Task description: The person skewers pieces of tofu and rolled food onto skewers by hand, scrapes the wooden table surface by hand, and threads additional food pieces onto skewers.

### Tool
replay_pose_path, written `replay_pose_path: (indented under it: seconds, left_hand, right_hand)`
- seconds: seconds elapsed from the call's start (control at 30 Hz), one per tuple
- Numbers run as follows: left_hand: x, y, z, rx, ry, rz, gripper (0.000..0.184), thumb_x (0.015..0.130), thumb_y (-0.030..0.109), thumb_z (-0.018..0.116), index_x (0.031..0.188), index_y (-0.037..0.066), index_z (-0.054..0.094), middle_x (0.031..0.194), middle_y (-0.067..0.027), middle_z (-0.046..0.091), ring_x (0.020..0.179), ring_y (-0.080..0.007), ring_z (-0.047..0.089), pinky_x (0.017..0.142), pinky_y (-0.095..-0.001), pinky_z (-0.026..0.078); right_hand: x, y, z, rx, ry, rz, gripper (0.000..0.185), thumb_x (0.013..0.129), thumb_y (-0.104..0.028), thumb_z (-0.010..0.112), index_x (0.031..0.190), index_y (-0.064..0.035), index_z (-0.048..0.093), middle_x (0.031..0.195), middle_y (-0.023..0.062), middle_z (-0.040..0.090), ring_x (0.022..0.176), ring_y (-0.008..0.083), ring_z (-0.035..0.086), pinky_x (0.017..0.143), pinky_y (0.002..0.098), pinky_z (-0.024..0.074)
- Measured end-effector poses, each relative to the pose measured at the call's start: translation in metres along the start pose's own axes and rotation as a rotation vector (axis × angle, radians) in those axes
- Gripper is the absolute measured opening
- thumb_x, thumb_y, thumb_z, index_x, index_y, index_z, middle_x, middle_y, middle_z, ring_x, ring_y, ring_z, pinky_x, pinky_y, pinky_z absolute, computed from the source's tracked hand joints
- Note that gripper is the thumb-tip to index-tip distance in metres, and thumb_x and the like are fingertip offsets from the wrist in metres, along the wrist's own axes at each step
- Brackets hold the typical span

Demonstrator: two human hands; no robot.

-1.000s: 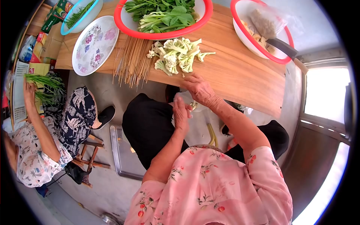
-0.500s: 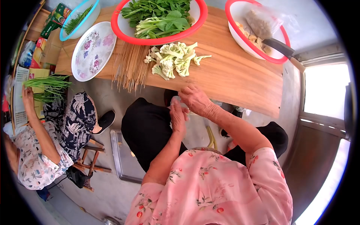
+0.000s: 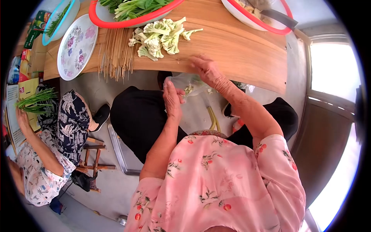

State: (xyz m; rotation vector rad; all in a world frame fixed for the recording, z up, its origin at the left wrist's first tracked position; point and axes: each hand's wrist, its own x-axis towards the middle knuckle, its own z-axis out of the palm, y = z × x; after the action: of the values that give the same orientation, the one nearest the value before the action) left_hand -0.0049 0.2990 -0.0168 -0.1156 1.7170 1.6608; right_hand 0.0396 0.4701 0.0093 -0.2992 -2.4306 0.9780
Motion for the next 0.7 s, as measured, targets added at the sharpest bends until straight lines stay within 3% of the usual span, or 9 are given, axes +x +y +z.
replay_pose_path:
  seconds: [0.03, 0.1, 0.27, 0.33, 0.37, 0.43, 0.5, 0.57, 0.7]
  left_hand:
    - [-0.001, 0.001, 0.000, 0.016, -0.018, -0.026, 0.060, 0.092, 0.053, 0.035, 0.133, 0.009, 0.037, 0.066, -0.0039, 0.050, 0.046, -0.0055, 0.035, 0.041, -0.0211, 0.036]
    - [-0.004, 0.003, 0.001, 0.034, -0.037, -0.037, 0.061, 0.092, 0.052, 0.035, 0.133, 0.008, 0.036, 0.066, -0.0039, 0.050, 0.046, -0.0053, 0.035, 0.042, -0.0208, 0.036]
    - [-0.015, 0.011, 0.005, 0.105, -0.100, -0.008, 0.060, 0.094, 0.049, 0.033, 0.134, 0.006, 0.035, 0.063, -0.0048, 0.052, 0.044, -0.0059, 0.036, 0.042, -0.0211, 0.036]
    - [-0.022, 0.017, 0.007, 0.082, -0.145, -0.015, 0.059, 0.094, 0.048, 0.034, 0.134, 0.005, 0.035, 0.062, -0.0049, 0.051, 0.043, -0.0057, 0.036, 0.042, -0.0208, 0.035]
    - [-0.028, 0.024, 0.009, 0.097, -0.144, -0.004, 0.054, 0.094, 0.046, 0.035, 0.124, 0.002, 0.047, 0.061, -0.0039, 0.051, 0.044, -0.0054, 0.036, 0.041, -0.0207, 0.033]
    - [-0.039, 0.038, 0.004, 0.157, -0.163, 0.038, 0.050, 0.094, 0.045, 0.037, 0.114, 0.002, 0.052, 0.060, -0.0031, 0.050, 0.044, -0.0054, 0.036, 0.041, -0.0206, 0.032]
    - [-0.054, 0.062, 0.002, 0.250, -0.134, 0.095, 0.044, 0.094, 0.041, 0.041, 0.091, 0.001, 0.059, 0.058, -0.0011, 0.049, 0.044, -0.0058, 0.036, 0.041, -0.0206, 0.030]
    - [-0.070, 0.100, 0.001, 0.360, -0.094, 0.159, 0.040, 0.093, 0.038, 0.044, 0.088, 0.002, 0.060, 0.057, -0.0004, 0.048, 0.044, -0.0061, 0.036, 0.042, -0.0207, 0.030]
    - [-0.060, 0.160, -0.019, 0.754, -0.192, 0.323, 0.032, 0.091, 0.031, 0.050, 0.084, 0.002, 0.062, 0.054, 0.0021, 0.046, 0.047, -0.0049, 0.036, 0.043, -0.0225, 0.030]
  right_hand:
    - [-0.005, -0.001, -0.008, -0.005, 0.002, 0.005, 0.018, 0.080, -0.009, 0.059, 0.097, -0.0030, 0.060, 0.091, 0.0149, 0.062, 0.083, 0.0320, 0.058, 0.066, 0.0359, 0.0487]
    - [-0.024, -0.009, -0.028, -0.025, 0.121, 0.270, 0.014, 0.081, -0.007, 0.059, 0.095, -0.0031, 0.061, 0.083, 0.0149, 0.062, 0.075, 0.0311, 0.060, 0.063, 0.0348, 0.0481]
    - [-0.094, -0.005, -0.038, 0.071, 0.178, 0.477, 0.011, 0.082, -0.005, 0.059, 0.092, -0.0026, 0.062, 0.076, 0.0156, 0.061, 0.069, 0.0305, 0.061, 0.060, 0.0328, 0.0480]
    - [-0.115, 0.004, -0.036, 0.119, 0.207, 0.790, 0.011, 0.081, -0.007, 0.059, 0.090, -0.0017, 0.062, 0.075, 0.0173, 0.061, 0.070, 0.0317, 0.061, 0.061, 0.0344, 0.0487]
    - [-0.128, 0.013, -0.032, 0.121, 0.214, 0.794, 0.011, 0.081, -0.007, 0.059, 0.090, -0.0017, 0.062, 0.075, 0.0173, 0.061, 0.070, 0.0317, 0.061, 0.061, 0.0344, 0.0487]
    - [-0.155, 0.034, -0.024, -0.078, 0.159, 0.751, 0.015, 0.081, -0.013, 0.058, 0.090, -0.0015, 0.063, 0.067, 0.0150, 0.060, 0.062, 0.0233, 0.061, 0.060, 0.0311, 0.0486]
    - [-0.175, 0.053, -0.025, -0.162, 0.050, 0.728, 0.016, 0.080, -0.014, 0.058, 0.088, -0.0015, 0.064, 0.070, 0.0167, 0.061, 0.066, 0.0281, 0.061, 0.062, 0.0334, 0.0487]
    - [-0.192, 0.069, -0.027, -0.236, -0.154, 0.790, 0.017, 0.076, -0.016, 0.058, 0.080, -0.0002, 0.062, 0.075, 0.0191, 0.060, 0.076, 0.0382, 0.057, 0.066, 0.0401, 0.0475]
    - [-0.221, 0.115, -0.022, -0.346, -0.266, 0.822, 0.013, 0.073, -0.014, 0.058, 0.072, -0.0014, 0.060, 0.071, 0.0169, 0.060, 0.074, 0.0363, 0.058, 0.066, 0.0410, 0.0475]
